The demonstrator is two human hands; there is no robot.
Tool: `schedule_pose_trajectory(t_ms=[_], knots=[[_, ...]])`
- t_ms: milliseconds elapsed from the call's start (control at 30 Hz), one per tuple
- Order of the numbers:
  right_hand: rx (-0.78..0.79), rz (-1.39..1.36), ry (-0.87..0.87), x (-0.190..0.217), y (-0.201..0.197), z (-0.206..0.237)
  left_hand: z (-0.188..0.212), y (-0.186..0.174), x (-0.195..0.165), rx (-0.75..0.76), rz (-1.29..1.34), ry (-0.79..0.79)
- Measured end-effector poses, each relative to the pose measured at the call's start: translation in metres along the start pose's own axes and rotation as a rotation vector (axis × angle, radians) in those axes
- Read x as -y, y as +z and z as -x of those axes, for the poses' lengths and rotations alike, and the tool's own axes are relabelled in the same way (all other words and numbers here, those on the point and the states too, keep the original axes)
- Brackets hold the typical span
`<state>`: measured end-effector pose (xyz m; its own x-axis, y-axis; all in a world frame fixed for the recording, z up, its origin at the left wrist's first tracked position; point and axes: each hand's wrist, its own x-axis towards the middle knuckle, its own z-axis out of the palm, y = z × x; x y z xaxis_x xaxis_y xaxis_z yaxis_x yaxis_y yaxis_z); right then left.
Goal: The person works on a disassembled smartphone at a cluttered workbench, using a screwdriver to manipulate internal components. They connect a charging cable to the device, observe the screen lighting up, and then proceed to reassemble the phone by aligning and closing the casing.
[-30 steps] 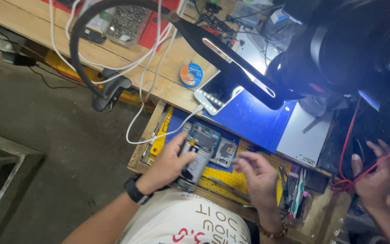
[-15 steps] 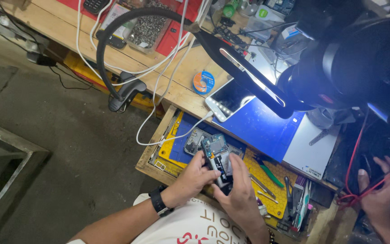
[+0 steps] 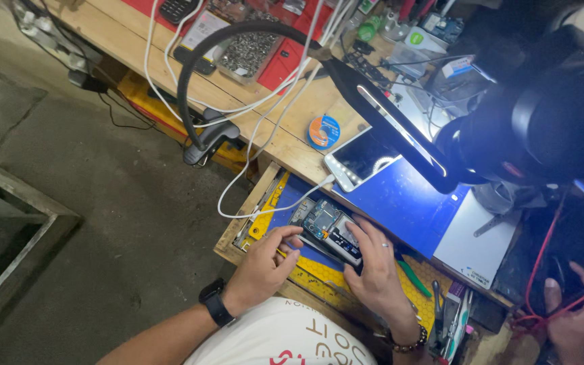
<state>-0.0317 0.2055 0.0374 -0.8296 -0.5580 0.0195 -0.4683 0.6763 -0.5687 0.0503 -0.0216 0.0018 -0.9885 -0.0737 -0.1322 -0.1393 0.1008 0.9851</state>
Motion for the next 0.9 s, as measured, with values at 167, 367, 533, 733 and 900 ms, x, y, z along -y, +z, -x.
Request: schedule_pose_trajectory(t_ms=[167,367,533,733,900], knots=[[0.058,-0.026,0.001,-0.004,0.005,-0.007,-0.001,-0.012,-0.009,-0.003,-0.274,0.211],[0.052,-0.035,-0.047,-0.008,0.007,-0.004,0.0,-0.009,-0.007,-0.07,-0.385,0.415],[-0.075,0.025,-0.035,-0.003,0.015,0.002,0.0,-0.007,-0.003,-0.047,-0.452,0.43],[-0.178,0.045,-0.055,0.004,0.021,0.001,0.001,-0.006,-0.003,-0.051,-0.497,0.497],[-0.163,0.129,-0.053,0.01,0.021,-0.001,0.002,-0.006,-0.003,-0.039,-0.527,0.535]])
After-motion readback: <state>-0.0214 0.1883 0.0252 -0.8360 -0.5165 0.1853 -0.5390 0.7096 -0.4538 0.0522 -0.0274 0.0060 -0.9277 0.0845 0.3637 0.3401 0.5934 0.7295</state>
